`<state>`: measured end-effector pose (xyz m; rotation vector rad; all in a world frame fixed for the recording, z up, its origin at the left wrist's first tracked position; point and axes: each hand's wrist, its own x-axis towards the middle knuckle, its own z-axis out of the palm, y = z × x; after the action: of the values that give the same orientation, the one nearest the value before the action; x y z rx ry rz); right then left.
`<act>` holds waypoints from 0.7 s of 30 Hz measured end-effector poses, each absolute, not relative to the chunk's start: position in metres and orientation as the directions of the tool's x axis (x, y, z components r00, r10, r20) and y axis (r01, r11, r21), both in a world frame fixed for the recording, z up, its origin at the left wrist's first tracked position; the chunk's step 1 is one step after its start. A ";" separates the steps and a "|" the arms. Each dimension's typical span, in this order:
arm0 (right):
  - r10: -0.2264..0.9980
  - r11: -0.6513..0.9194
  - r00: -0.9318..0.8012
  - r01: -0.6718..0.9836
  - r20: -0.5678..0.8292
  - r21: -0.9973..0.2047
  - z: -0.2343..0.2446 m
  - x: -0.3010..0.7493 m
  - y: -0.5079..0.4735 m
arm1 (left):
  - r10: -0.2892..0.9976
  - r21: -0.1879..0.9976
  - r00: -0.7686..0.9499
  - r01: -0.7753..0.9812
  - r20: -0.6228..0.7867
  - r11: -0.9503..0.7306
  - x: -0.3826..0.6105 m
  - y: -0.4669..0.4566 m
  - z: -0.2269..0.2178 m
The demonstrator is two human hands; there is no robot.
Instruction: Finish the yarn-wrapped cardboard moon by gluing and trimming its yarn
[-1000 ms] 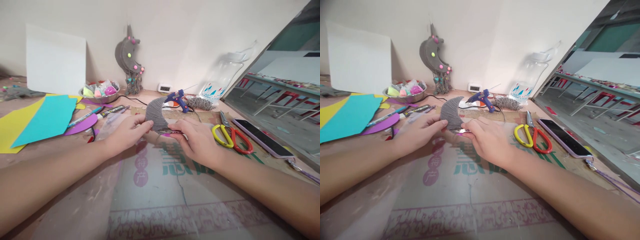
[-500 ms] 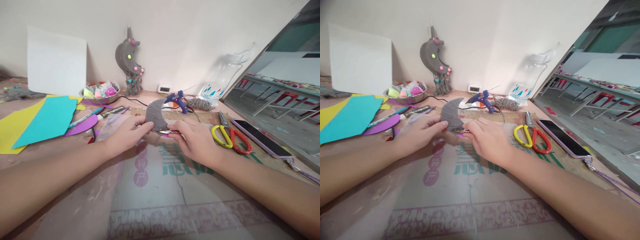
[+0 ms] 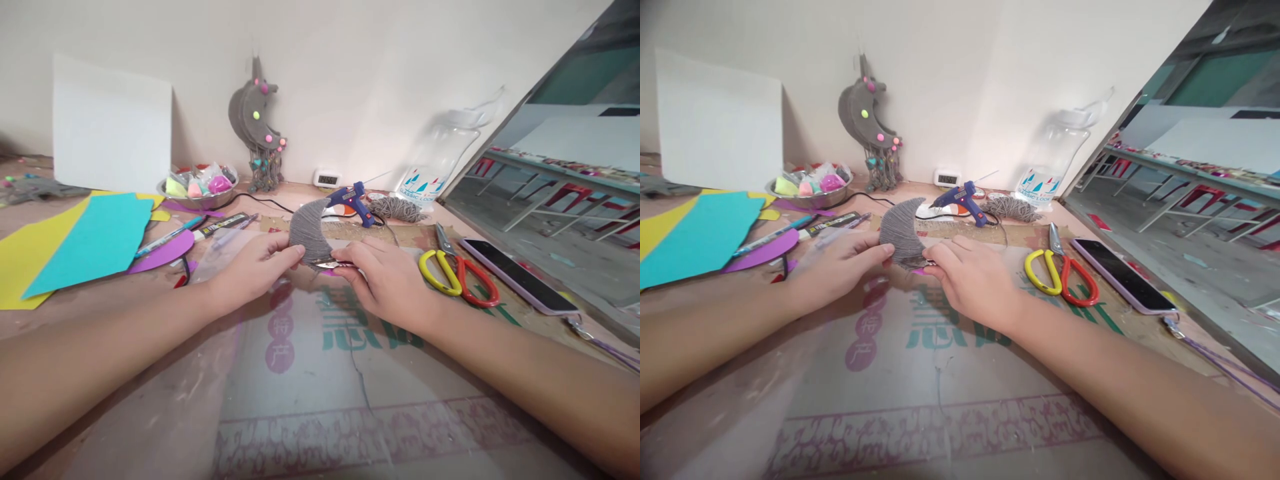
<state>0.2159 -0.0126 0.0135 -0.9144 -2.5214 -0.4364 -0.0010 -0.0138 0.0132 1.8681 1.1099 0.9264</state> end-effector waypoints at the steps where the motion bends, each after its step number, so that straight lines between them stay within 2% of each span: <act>1: 0.536 0.734 -0.693 0.665 0.482 0.139 0.014 0.216 -0.013 | 0.911 0.870 0.360 0.362 0.200 -0.334 -0.001 -0.014 0.013; 21: 0.466 0.767 -0.731 0.615 0.499 0.185 0.011 0.218 -0.009 | 0.898 0.857 0.378 0.363 0.224 -0.366 0.000 -0.013 0.011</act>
<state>0.2182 -0.0087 0.0112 -0.8182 -2.5326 -0.4753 -0.0003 -0.0129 0.0109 1.9064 1.0886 0.9282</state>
